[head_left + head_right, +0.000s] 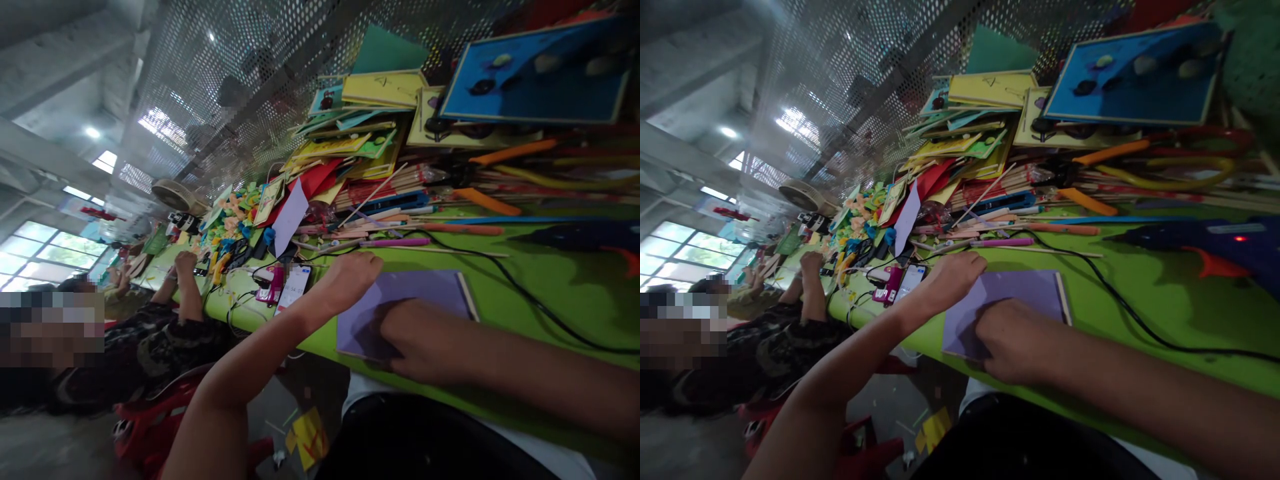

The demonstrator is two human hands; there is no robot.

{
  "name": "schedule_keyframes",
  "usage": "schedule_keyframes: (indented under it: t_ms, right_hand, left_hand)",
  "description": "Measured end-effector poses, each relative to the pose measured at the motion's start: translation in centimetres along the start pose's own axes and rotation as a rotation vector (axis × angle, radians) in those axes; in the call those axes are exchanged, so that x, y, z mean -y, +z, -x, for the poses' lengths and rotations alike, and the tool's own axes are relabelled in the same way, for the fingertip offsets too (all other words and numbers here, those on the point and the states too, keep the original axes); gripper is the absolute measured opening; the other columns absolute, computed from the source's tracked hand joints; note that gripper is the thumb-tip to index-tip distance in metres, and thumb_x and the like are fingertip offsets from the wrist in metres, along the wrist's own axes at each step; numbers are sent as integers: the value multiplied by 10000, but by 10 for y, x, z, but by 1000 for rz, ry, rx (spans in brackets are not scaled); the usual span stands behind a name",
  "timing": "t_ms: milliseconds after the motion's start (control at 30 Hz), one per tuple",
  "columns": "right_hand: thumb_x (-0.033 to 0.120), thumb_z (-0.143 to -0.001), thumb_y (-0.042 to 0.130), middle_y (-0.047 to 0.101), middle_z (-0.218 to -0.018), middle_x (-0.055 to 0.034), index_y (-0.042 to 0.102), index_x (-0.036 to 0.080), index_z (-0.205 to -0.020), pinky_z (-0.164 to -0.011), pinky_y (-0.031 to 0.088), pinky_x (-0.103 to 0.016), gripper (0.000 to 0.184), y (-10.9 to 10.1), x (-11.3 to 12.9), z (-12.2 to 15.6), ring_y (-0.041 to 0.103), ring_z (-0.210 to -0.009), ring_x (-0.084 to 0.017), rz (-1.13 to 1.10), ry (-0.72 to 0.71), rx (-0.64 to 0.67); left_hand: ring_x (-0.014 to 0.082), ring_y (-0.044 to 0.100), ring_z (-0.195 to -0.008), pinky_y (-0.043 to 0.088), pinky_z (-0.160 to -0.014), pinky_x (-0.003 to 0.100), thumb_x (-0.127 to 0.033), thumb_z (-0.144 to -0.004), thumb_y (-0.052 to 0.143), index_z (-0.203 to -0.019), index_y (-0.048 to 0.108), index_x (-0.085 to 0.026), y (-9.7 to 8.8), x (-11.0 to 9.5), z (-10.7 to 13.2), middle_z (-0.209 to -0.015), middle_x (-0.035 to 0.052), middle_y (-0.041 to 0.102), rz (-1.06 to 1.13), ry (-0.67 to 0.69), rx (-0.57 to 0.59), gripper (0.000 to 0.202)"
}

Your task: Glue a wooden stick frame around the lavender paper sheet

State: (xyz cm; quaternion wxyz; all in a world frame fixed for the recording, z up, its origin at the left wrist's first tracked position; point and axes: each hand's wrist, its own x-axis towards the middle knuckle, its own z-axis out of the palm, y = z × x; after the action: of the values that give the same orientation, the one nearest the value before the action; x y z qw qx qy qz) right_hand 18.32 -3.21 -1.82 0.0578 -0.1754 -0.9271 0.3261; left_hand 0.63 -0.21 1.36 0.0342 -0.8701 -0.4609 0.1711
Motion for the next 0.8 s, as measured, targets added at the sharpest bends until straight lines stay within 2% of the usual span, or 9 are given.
schedule_keyframes:
  t_ms: [100,200,333,433,533,600,700,800]
  right_hand:
    - [332,-800,667,742,-794,-100,750,184,-733,-634,377,-340,183,1,-1,0,622,-679,-211,-16,-7,-15]
    - [378,-833,655,744,-825,-100,755,185,-784,-644,383,-344,223,3,-3,1,633,-705,-221,-5,-22,-28]
    - [399,-833,674,748,-862,-100,759,182,-840,-666,389,-340,233,2,-2,1,659,-767,-237,29,-9,2]
    - [396,-825,678,751,-869,-94,756,184,-835,-673,388,-336,225,-1,0,1,669,-789,-239,37,5,20]
    - [353,-830,648,754,-879,-92,743,185,-807,-669,383,-335,194,-2,1,0,671,-781,-231,45,-9,33]
    - [312,-820,633,753,-898,-86,733,193,-830,-662,378,-333,156,-1,0,0,670,-771,-225,47,-26,24]
    - [264,-796,637,733,-889,-70,701,209,-857,-665,378,-332,104,3,-2,1,664,-787,-230,60,-34,9]
    - [291,-835,639,699,-859,-50,645,229,-818,-670,388,-335,65,11,-8,2,645,-787,-230,65,-70,-31]
  left_hand:
    - [240,679,-895,493,-725,329,-63,-953,451,-1052,653,-126,7,1,2,-1000,115,702,2,-23,-43,234]
    - [234,668,-910,496,-758,331,-155,-1008,435,-1034,649,-140,16,5,3,-997,105,700,67,-64,-113,216]
    - [201,658,-909,497,-802,317,-181,-1007,470,-993,639,-168,24,13,4,-965,61,710,290,-149,-198,171]
    - [178,656,-913,498,-831,299,-145,-963,523,-941,620,-180,21,13,17,-956,47,709,455,-243,-336,106]
    - [162,668,-946,501,-873,288,-145,-938,551,-910,601,-200,16,4,47,-958,34,711,581,-325,-540,79]
    - [146,674,-873,510,-832,267,-126,-917,552,-867,587,-208,16,-7,77,-891,17,704,661,-352,-623,102]
    - [145,676,-826,516,-798,259,-86,-875,558,-838,576,-209,26,-26,129,-847,11,697,742,-459,-629,129]
    - [143,676,-795,524,-748,246,-113,-891,569,-884,609,-207,48,-45,181,-844,11,698,813,-623,-592,103]
